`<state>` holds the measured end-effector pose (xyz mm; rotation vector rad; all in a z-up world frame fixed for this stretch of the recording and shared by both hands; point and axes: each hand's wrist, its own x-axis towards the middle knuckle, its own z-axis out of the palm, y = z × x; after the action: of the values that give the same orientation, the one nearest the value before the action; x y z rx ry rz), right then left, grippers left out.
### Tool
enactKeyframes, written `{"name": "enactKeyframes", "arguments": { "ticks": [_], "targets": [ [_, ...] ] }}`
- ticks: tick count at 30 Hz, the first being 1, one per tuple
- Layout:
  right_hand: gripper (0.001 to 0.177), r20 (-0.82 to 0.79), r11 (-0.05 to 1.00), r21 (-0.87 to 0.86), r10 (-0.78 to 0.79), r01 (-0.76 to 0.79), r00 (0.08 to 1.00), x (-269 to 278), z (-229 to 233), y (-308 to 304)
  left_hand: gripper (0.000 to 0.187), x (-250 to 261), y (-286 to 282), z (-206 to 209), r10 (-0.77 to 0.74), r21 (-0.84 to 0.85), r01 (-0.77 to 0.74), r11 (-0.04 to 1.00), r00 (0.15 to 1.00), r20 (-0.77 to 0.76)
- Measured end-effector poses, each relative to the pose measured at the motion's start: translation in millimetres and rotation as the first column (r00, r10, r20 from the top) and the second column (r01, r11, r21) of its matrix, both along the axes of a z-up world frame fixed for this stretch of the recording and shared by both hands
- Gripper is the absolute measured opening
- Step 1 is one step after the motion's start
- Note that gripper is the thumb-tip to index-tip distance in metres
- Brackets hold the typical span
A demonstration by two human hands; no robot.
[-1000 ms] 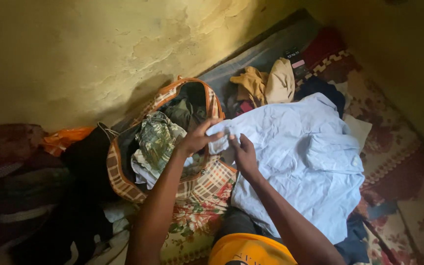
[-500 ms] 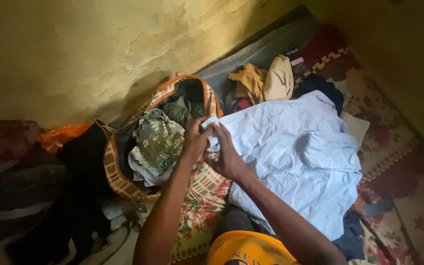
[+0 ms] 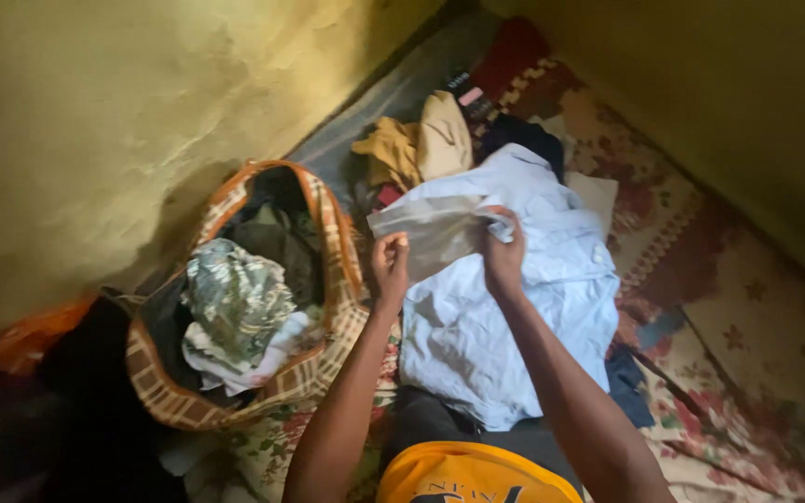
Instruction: Sorting, inspecting, and unfolding garments on top of a bed.
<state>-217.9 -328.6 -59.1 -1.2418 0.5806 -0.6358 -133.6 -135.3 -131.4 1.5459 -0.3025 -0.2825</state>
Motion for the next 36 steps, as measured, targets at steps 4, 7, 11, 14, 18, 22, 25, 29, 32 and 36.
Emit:
{"name": "enactKeyframes", "arguments": {
  "ticks": [4, 7, 11, 14, 18, 22, 25, 29, 32, 36],
  "targets": [
    [0.021, 0.010, 0.892, 0.402, -0.233, 0.209, 0.972, -52.7, -15.5, -68.1, 0.019, -14.6, -16.7, -95.5, 0.132, 0.102, -0.129, 0.986, 0.991, -0.021],
    [0.023, -0.035, 0.899, 0.350, -0.270, 0.265, 0.962, -90.5, -53.9, -107.2, 0.021, -29.2, -30.5, -110.1, 0.071, 0.200, -0.072, 0.977, 0.997, 0.011],
    [0.024, -0.158, 0.894, 0.331, -0.265, 0.303, 0.951, -114.2, -89.4, -141.5, 0.034, -21.9, -51.0, -74.2, -0.036, 0.571, -0.093, 0.816, 0.977, 0.211],
    [0.019, -0.375, 0.877, 0.353, -0.185, 0.325, 0.908, -129.3, -140.3, -169.1, 0.047, -6.6, -69.6, -77.6, -0.071, 0.548, -0.195, 0.813, 0.902, 0.426],
    [0.018, -0.472, 0.876, 0.314, -0.192, 0.367, 0.860, -140.2, -136.9, -182.8, 0.081, 26.3, -95.9, -92.9, 0.000, 0.591, -0.290, 0.752, 0.898, 0.440],
    [0.013, -0.418, 0.781, 0.471, -0.212, 0.410, 0.883, -169.0, -192.8, -207.1, 0.094, 48.0, -107.8, -87.1, 0.156, 0.637, -0.365, 0.679, 0.920, 0.361],
    [0.007, -0.394, 0.752, 0.503, -0.238, 0.425, 0.888, -163.2, -153.9, -203.5, 0.065, 49.3, -103.6, -81.7, 0.178, 0.816, -0.244, 0.524, 0.968, 0.175],
    [0.010, -0.331, 0.689, 0.625, -0.192, 0.367, 0.924, -168.8, -187.3, -201.9, 0.047, 28.4, -91.9, -75.4, 0.225, 0.670, -0.455, 0.587, 0.886, 0.406],
    [0.021, -0.227, 0.458, 0.840, -0.191, 0.291, 0.955, -166.3, -187.2, -203.8, 0.034, 3.1, -110.5, -84.9, -0.082, 0.454, -0.256, 0.854, 0.793, 0.603],
    [0.021, -0.349, 0.482, 0.776, -0.207, 0.406, 0.914, -178.0, -242.1, -225.3, 0.033, -58.0, -151.3, -101.7, -0.466, 0.537, 0.157, 0.828, 0.726, 0.505]
  ]
}}
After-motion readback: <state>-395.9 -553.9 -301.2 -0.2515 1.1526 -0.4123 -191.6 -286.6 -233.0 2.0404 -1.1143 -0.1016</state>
